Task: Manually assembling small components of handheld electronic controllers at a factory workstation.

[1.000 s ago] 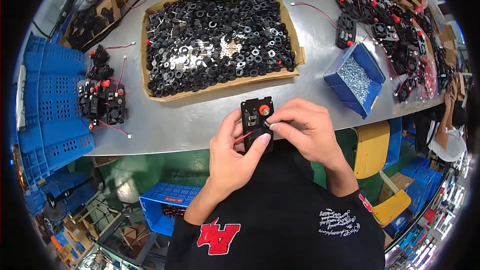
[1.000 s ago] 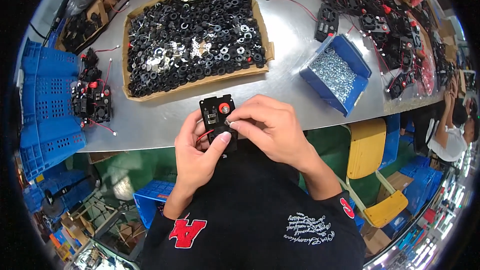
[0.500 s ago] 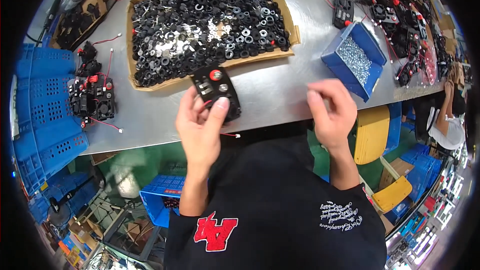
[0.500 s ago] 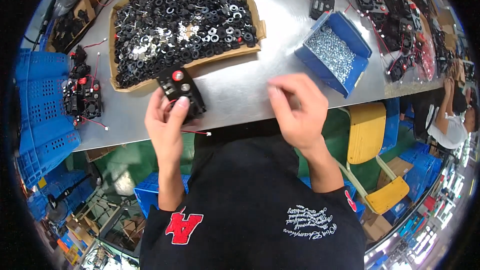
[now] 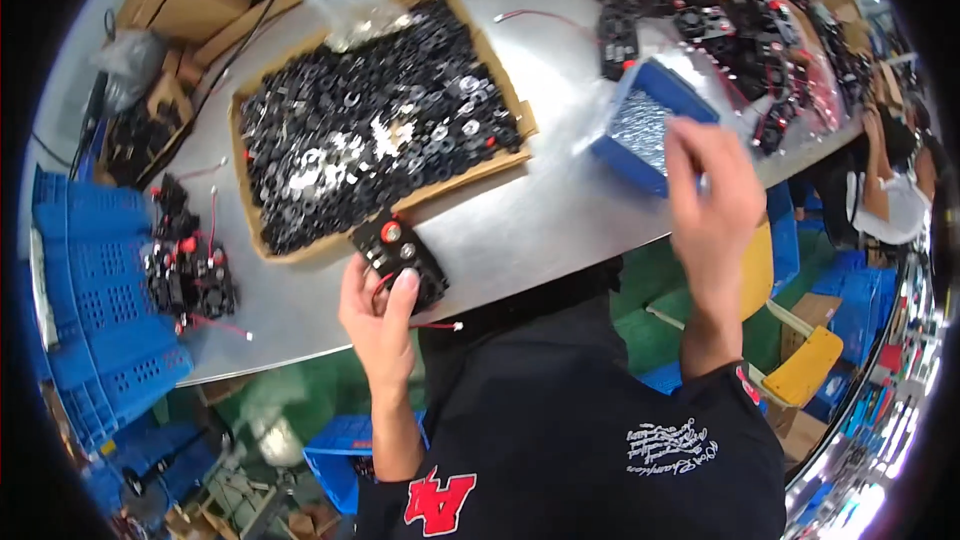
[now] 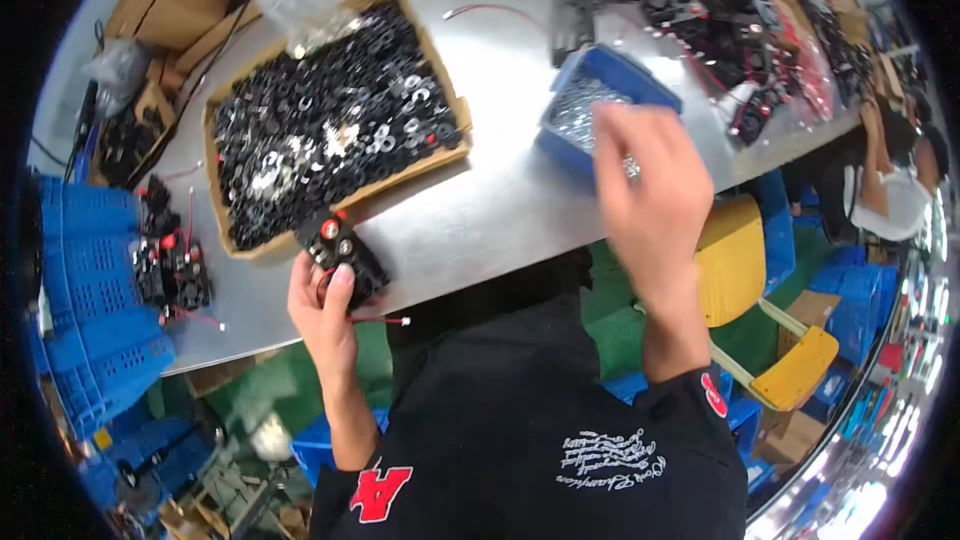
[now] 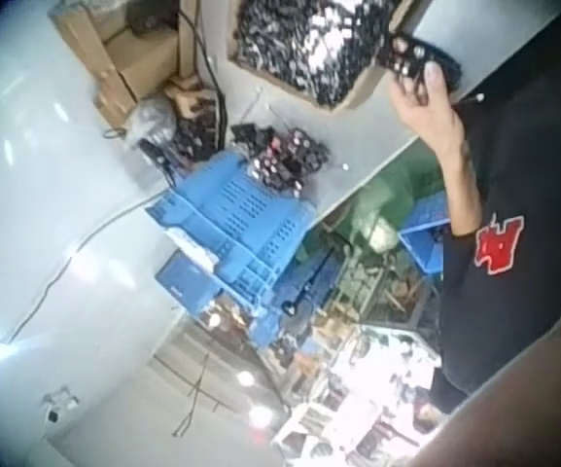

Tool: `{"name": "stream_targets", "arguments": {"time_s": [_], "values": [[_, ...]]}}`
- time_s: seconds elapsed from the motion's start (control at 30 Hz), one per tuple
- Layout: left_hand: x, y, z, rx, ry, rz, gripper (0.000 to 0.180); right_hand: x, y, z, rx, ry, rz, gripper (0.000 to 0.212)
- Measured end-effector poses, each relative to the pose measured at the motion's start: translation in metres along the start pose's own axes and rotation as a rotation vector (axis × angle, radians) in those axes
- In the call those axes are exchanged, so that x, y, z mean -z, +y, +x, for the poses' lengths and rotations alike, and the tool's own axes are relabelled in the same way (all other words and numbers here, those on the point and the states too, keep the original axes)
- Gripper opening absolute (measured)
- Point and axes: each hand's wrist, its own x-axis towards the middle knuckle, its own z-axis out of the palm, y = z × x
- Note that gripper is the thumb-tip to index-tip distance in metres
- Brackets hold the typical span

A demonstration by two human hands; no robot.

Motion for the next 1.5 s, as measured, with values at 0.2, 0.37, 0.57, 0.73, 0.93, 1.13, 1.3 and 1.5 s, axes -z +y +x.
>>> {"name": "stream_targets", "arguments": {"time_s": [0.2, 0.37, 0.57, 0.73, 0.93, 1.13, 1.3, 1.5], "values": [[-0.001, 0.000, 0.005, -0.051, -0.017, -0.081, 0.044, -0.011, 0.076, 0.030, -0.113, -0.666, 0.016, 0.021], [-0.002, 0.002, 0.000, -0.028, -0.022, -0.063, 0.040, -0.024, 0.083, 0.025, 0.049, -0.621, -0.015, 0.016], [-0.014, 0.005, -0.006, -0.029, 0.002, 0.004, 0.038, -0.008, 0.069, 0.026, -0.313, -0.331, 0.097, 0.015], [-0.029, 0.020, -0.014, 0.019, -0.069, 0.014, 0.049, 0.010, 0.030, 0.016, -0.613, -0.239, 0.728, 0.016], [-0.063, 0.032, -0.007, 0.059, -0.158, -0.015, 0.054, -0.004, -0.046, -0.018, -0.348, -0.435, 0.862, 0.013], [-0.072, 0.026, -0.011, -0.047, -0.157, 0.066, 0.054, -0.026, -0.053, -0.028, -0.396, -0.541, 0.970, 0.016], [-0.070, 0.020, -0.009, -0.131, -0.129, 0.173, 0.055, -0.036, -0.051, -0.029, -0.427, -0.566, 1.065, 0.013], [-0.071, 0.015, -0.005, -0.398, -0.046, 0.435, 0.055, -0.045, -0.059, -0.033, -0.611, -0.539, 1.140, 0.013]]}}
